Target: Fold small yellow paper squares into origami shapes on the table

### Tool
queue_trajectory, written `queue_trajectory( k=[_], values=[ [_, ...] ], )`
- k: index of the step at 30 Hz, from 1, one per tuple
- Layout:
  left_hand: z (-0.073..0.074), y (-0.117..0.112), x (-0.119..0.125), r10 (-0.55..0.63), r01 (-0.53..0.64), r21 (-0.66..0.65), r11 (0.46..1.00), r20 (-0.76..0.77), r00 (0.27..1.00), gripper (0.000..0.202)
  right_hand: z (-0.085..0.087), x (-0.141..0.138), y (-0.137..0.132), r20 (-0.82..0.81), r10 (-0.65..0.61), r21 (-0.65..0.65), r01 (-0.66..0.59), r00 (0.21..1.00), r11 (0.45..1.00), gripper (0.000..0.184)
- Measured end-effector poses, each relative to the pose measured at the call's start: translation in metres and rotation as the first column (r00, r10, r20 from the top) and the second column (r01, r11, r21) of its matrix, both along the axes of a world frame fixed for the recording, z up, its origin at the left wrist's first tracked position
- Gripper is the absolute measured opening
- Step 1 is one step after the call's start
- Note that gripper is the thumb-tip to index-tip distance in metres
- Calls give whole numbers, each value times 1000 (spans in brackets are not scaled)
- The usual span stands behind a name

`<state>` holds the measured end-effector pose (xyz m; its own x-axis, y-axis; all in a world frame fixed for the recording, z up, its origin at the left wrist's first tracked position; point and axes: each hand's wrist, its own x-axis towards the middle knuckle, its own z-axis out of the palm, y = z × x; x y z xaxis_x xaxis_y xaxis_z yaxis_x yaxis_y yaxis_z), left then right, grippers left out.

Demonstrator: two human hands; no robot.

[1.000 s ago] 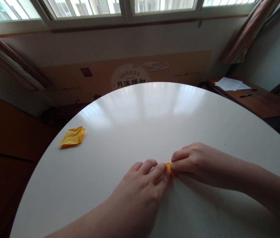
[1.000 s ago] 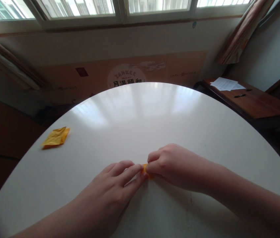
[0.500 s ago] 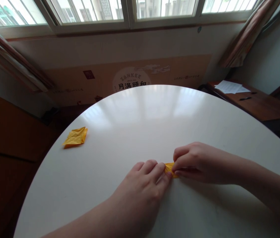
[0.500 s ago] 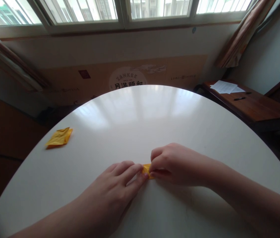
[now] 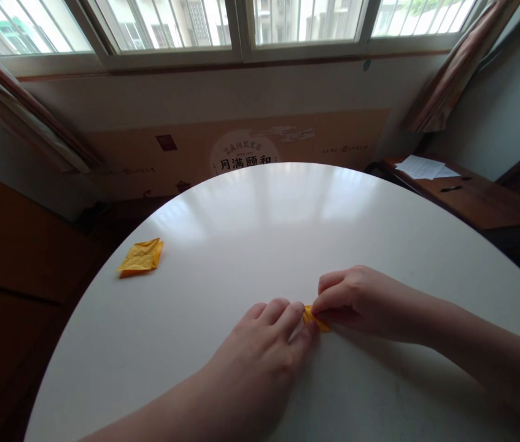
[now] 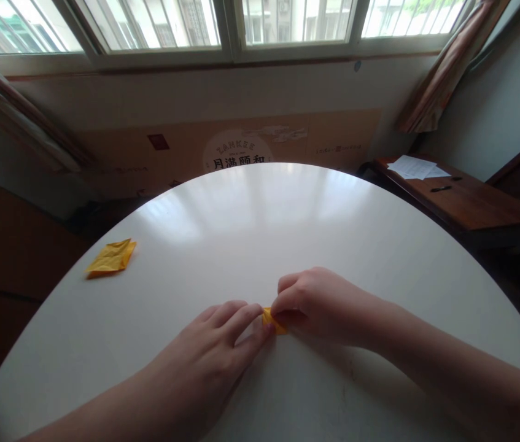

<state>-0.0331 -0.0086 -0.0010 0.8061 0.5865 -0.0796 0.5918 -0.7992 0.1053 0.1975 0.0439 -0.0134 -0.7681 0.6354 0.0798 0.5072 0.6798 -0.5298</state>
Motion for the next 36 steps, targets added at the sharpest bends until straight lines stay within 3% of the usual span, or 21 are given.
queue_trajectory(
  k=[12,19,27,36],
  values=[
    [-14,-14,13,-47,58,191,980,-64,997,34,-3,0,5,5,53,53,-53,999,997,20],
    [-20,-16,15,4,5,179,984,-50,999,47,3,-4,3,79,16,40,-19,997,999,17],
    [-21,-18,13,-7,8,207,978,-3,1000,38,5,0,-1,84,18,-19,-16,996,1000,17],
    [-23,-17,11,-11,6,208,978,23,1000,37,-4,-4,0,75,-22,47,18,997,999,20]
  ],
)
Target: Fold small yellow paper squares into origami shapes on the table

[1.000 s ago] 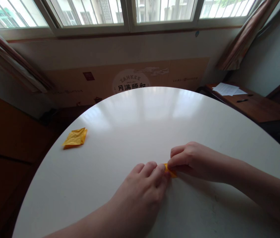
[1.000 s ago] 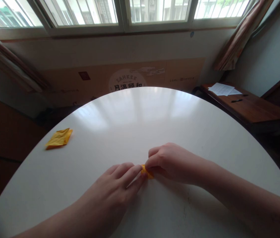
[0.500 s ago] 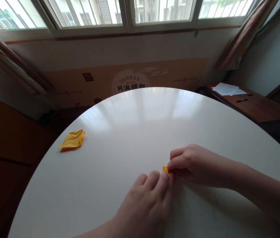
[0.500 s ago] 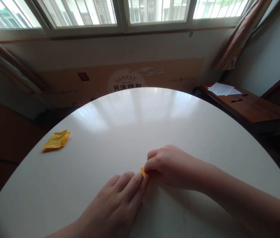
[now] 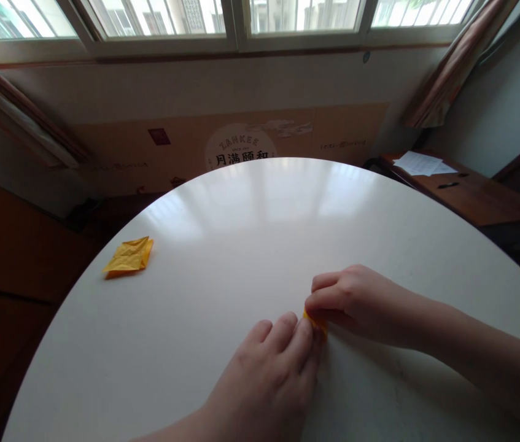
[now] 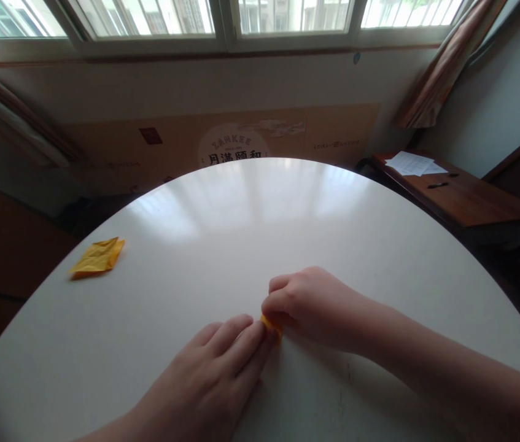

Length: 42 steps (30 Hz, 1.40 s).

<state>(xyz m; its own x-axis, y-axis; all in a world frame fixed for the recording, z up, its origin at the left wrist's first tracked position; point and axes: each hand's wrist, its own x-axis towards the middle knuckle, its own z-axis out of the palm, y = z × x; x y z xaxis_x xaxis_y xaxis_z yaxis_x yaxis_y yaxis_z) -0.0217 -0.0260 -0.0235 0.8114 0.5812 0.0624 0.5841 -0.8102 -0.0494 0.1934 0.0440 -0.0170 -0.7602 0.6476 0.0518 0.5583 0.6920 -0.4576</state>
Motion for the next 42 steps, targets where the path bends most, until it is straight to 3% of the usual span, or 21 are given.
queue_trajectory(
  k=[11,22,30,38,42],
  values=[
    [0,3,-3,-1,1,-17,1000,-3,1000,44,-7,7,13,-202,-68,-103,48,977,993,13],
    [11,18,-12,-31,29,-147,989,-9,999,41,1,12,12,-90,40,-36,-43,995,998,17],
    [17,18,-14,19,-19,-96,995,0,1000,35,3,12,12,-83,61,-67,-67,995,995,17],
    [15,21,-11,116,-116,-38,993,13,993,36,0,14,12,-88,67,-75,-73,994,994,13],
    [19,25,-12,168,-169,-3,986,58,984,28,2,13,13,-122,4,-63,-12,993,998,12]
  ],
)
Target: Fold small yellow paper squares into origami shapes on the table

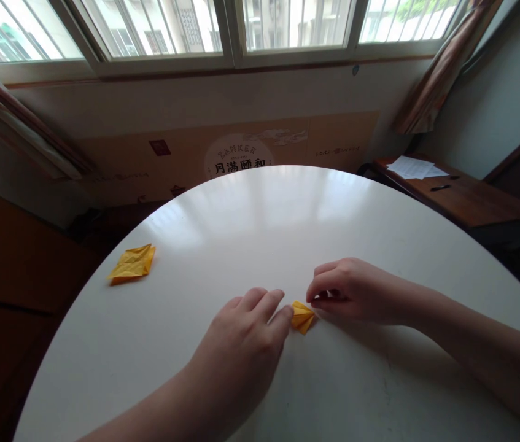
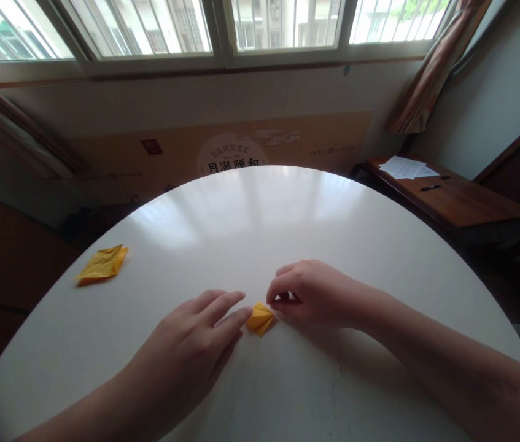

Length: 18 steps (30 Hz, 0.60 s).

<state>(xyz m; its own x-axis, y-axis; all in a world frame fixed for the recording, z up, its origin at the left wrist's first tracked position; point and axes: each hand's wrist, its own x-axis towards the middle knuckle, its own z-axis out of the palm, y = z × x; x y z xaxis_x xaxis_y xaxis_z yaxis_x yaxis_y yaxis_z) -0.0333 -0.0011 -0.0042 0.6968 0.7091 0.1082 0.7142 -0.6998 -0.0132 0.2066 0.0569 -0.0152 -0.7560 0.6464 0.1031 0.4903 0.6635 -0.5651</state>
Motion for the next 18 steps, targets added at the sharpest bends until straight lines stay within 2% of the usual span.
queue_trajectory(
  k=[5,9,15,18],
  values=[
    [7,6,-5,102,-105,32,994,98,990,20,2,-1,-1,-96,-37,20,39,995,999,12],
    [7,11,-5,172,-169,-34,985,103,980,17,-1,-5,-3,-91,-13,33,16,996,999,13],
    [-1,27,-9,248,-240,-80,967,102,963,23,-9,-13,-4,-46,22,178,-14,999,984,35],
    [-7,38,-15,289,-283,-61,957,173,942,27,-9,-15,-6,-15,44,226,-39,999,973,33]
  ],
)
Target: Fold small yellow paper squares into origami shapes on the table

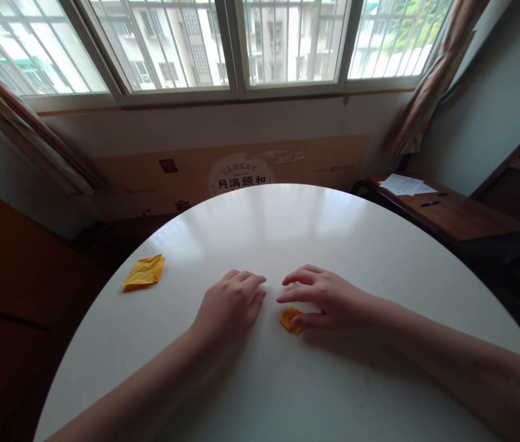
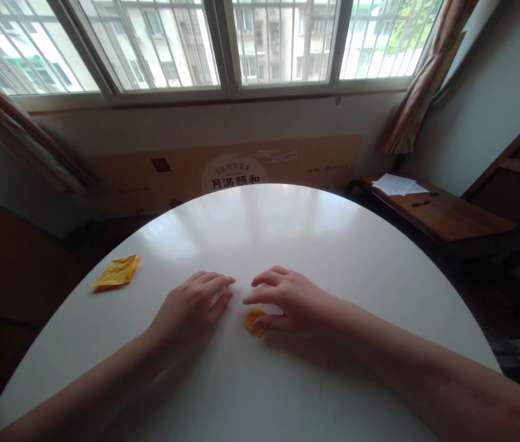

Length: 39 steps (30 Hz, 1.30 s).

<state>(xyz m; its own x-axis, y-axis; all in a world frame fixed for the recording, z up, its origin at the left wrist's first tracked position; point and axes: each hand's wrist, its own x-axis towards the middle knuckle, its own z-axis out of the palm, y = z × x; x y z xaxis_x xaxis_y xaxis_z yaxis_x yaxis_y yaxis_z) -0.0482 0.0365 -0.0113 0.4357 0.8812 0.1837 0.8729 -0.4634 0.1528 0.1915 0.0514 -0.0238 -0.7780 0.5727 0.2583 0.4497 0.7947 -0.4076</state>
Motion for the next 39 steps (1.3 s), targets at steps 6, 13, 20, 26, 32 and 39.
queue_trajectory(
  k=[6,13,20,26,32,39],
  values=[
    [-9,19,-8,78,-83,13,996,201,977,28,0,-3,-2,-44,32,-26,-33,999,999,15],
    [-16,37,-21,231,-200,-116,973,494,838,31,-4,-3,5,-297,27,-246,-104,954,964,14],
    [-20,44,-28,258,-243,-96,965,504,824,33,-11,0,11,-481,-269,-707,-188,834,682,32],
    [-16,40,-25,269,-268,-67,961,442,856,29,-8,-3,17,-613,-516,-735,-191,599,651,39],
    [-9,39,-21,330,-334,-48,941,344,879,28,-11,-4,26,-627,-671,-770,-187,395,609,46],
    [-6,30,-9,363,-376,26,926,213,907,27,-15,-5,31,-584,-737,-810,-184,341,557,19]
  ],
)
